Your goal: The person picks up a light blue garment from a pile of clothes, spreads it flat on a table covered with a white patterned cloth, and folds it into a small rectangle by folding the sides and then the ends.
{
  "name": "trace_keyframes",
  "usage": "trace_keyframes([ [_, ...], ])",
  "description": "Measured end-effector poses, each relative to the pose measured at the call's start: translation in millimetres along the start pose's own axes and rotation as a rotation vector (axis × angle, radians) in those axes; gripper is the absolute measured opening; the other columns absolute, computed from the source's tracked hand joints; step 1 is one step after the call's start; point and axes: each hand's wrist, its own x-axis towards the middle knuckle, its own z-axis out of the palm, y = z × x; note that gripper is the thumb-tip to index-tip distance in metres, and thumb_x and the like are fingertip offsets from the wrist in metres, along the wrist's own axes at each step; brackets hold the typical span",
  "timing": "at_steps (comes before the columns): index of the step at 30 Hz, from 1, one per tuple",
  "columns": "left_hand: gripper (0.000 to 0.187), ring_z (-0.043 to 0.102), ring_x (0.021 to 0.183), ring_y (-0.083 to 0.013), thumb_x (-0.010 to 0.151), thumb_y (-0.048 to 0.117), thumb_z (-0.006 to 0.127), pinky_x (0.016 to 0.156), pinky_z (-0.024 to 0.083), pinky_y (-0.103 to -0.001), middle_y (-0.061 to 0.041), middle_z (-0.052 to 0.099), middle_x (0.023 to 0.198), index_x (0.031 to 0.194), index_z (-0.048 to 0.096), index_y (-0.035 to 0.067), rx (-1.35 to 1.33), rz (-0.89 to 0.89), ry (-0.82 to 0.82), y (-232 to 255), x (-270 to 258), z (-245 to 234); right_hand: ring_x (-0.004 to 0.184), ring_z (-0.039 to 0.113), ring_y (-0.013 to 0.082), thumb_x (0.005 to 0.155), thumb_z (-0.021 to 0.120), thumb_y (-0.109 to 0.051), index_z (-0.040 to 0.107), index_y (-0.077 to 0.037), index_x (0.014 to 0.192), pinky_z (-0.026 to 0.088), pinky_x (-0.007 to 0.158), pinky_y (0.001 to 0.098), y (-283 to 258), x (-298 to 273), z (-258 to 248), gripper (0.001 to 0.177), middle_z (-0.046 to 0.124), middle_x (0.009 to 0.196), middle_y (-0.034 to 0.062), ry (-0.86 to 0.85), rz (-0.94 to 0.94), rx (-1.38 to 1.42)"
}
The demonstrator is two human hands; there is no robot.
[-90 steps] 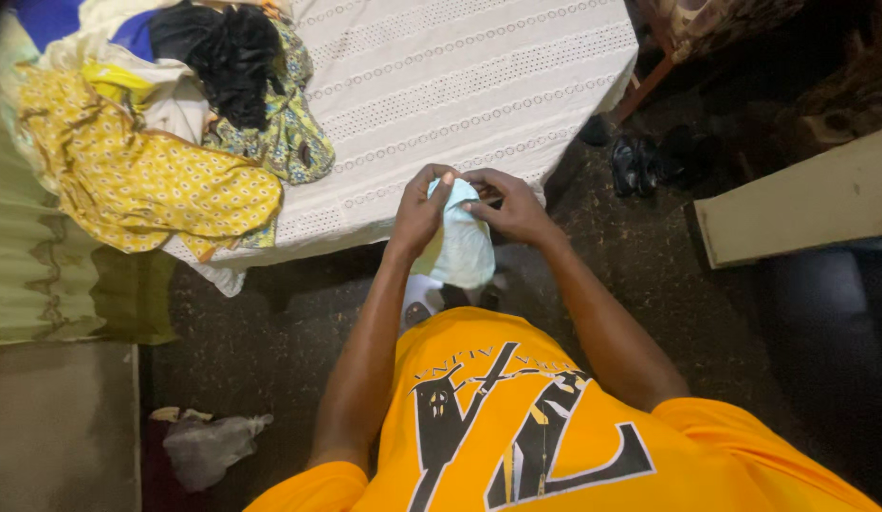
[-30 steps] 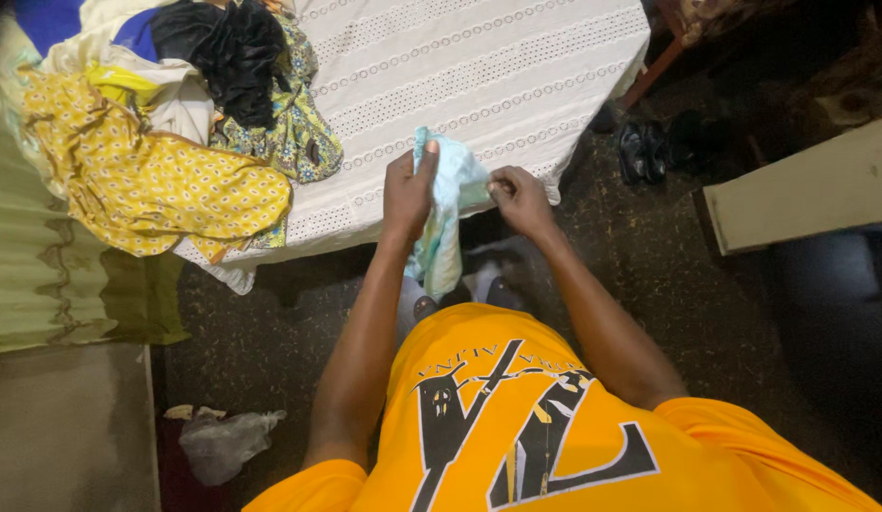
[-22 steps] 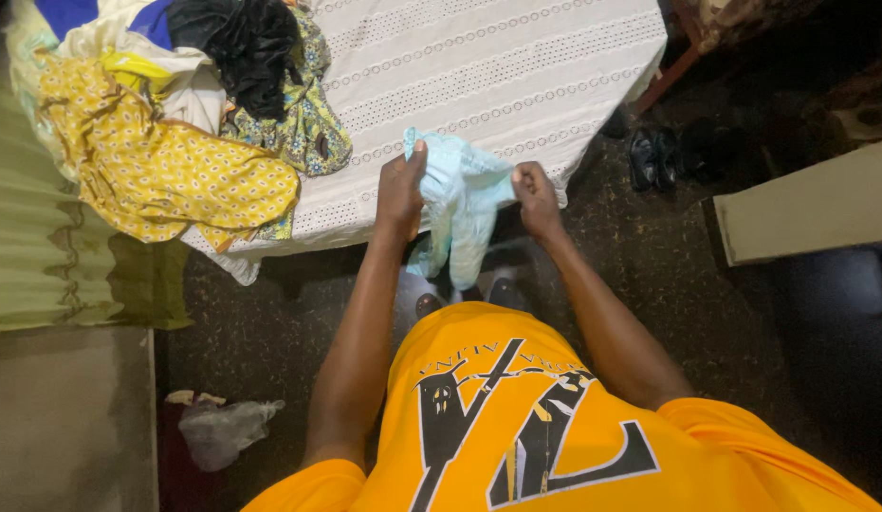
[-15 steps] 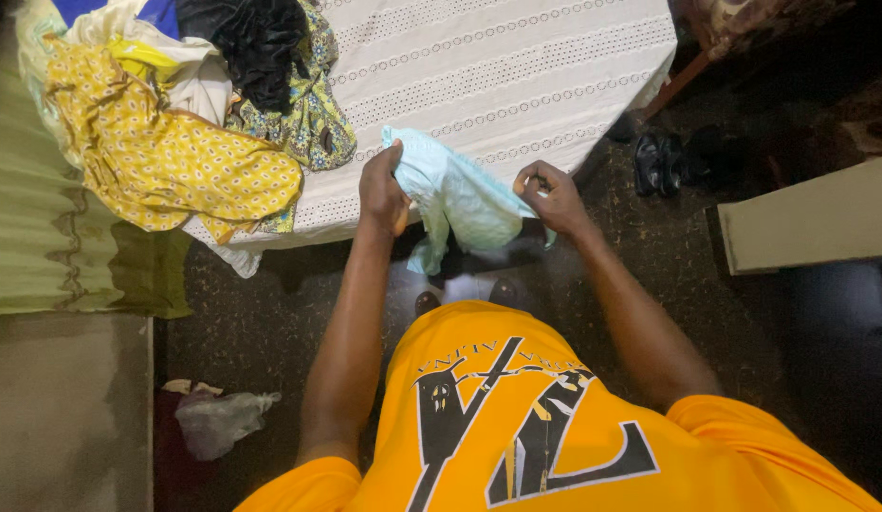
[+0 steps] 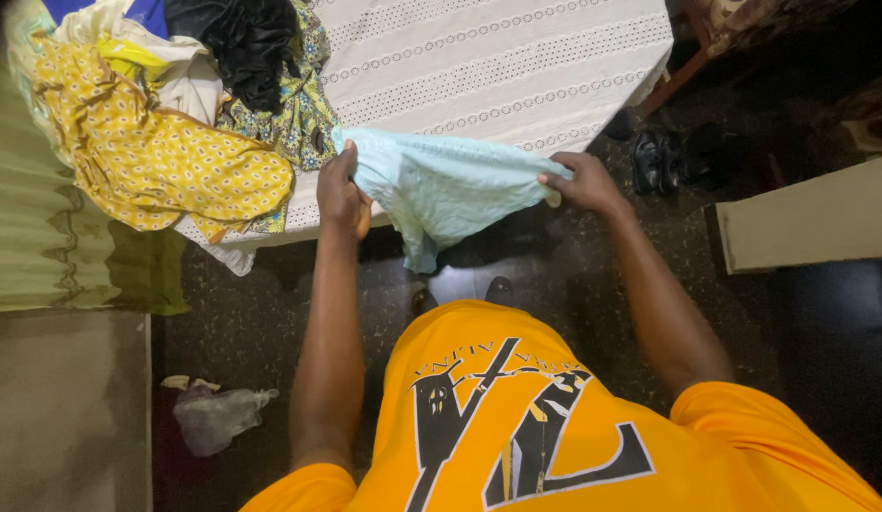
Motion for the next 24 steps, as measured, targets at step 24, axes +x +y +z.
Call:
trace_keyframes([
  [24, 0.052, 0.062, 0.086, -0.0252, 0.087, 0.009, 0.085, 0.079, 0.053, -0.037, -0.012, 0.062, 0.098, 0.132, 0.060, 0.005, 1.074, 0.716, -0.176, -84.9, -50.0, 144.6, 0.073, 0.070, 0.0245, 0.108, 0.062, -0.039, 0.062, -0.006, 0.117, 0.057, 0.060, 0.0354, -73.1, 54.7, 91.5, 0.034, 0.070, 0.092, 0.0103, -0.255, 0.003, 1.896],
])
